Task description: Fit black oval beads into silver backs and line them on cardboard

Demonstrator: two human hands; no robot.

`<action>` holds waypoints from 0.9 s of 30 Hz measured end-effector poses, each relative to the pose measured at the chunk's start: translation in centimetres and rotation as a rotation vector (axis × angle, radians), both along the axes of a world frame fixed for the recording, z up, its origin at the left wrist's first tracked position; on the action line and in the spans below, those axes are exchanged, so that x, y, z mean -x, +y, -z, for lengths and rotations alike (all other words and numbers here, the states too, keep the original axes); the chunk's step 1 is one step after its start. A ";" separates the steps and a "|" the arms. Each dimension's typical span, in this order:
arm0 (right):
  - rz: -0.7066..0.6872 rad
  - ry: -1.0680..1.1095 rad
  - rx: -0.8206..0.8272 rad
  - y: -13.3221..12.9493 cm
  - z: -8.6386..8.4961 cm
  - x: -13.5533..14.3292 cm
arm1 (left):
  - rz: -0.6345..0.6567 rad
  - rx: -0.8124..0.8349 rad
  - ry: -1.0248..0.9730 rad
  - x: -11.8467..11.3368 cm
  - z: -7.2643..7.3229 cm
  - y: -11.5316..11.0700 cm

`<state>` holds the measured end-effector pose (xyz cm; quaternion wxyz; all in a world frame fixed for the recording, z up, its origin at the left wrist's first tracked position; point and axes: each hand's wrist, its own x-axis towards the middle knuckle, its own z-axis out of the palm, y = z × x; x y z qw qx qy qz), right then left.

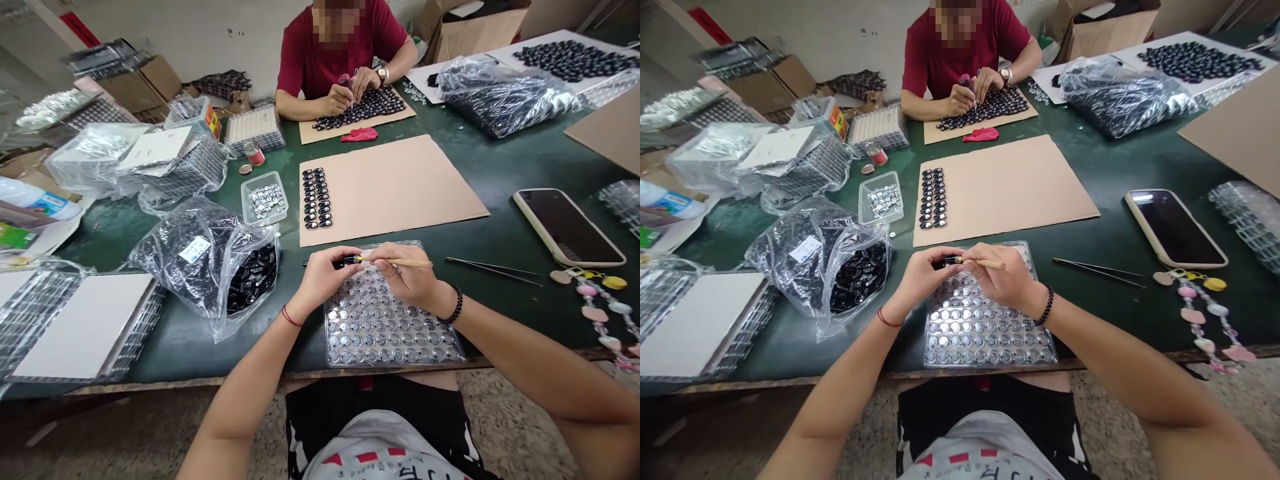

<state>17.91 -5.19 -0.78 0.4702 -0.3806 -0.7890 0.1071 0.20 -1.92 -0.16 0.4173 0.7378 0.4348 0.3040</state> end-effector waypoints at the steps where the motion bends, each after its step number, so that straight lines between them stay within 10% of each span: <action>1: -0.006 0.002 0.004 0.0 0.0 0.0 | -0.002 0.000 0.000 0.0 0.0 0.0; 17: -0.082 0.020 0.055 -0.2 0.1 0.3 | -0.077 0.015 -0.001 -0.5 0.0 -0.6; 27: -0.121 0.767 0.930 1.5 -0.7 -0.1 | -0.063 0.017 0.023 -0.8 -0.8 -1.4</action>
